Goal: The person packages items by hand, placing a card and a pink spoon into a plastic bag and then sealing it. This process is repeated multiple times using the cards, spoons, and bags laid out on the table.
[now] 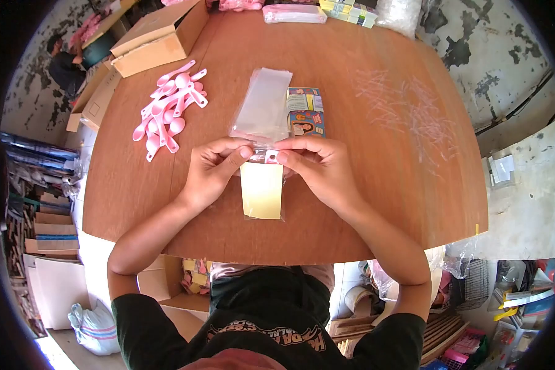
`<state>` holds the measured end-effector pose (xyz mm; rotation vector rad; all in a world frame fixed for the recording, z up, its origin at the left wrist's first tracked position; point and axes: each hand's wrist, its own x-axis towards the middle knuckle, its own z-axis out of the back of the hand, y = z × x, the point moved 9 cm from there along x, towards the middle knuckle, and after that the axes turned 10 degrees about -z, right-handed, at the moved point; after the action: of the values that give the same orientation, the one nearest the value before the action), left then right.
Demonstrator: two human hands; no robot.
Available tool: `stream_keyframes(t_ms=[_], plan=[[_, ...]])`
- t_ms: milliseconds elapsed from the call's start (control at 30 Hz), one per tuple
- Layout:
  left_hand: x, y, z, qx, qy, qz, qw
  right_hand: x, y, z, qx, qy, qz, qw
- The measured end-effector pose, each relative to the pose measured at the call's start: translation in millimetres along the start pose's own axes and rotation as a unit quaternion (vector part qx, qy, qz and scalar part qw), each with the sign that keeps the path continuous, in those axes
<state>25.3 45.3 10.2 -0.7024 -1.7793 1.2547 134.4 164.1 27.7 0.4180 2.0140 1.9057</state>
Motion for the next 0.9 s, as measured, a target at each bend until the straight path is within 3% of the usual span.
stream_keyframes(t_ms=[333, 400, 500, 733, 833, 900], plan=[[-1, -7, 7, 0.001, 0.064, -0.033, 0.997, 4, 0, 0, -0.061, 0.091, 0.039, 0.993], [-2, -7, 4, -0.007, 0.089, -0.037, 0.995, 0, 10, -3, -0.083, 0.109, 0.099, 0.986], [-3, -6, 6, 0.000, 0.101, -0.051, 0.994, 0, 10, -5, -0.079, 0.114, 0.088, 0.986], [-4, 1, 6, -0.058, 0.105, -0.004, 0.993, -4, 13, -7, -0.089, 0.117, 0.123, 0.981], [-4, 5, 7, -0.034, 0.095, -0.003, 0.995, -5, 13, -10, -0.108, 0.114, 0.114, 0.981], [-1, 5, 7, 0.100, 0.101, -0.018, 0.990, -4, 9, -9, -0.071, 0.079, 0.113, 0.988]])
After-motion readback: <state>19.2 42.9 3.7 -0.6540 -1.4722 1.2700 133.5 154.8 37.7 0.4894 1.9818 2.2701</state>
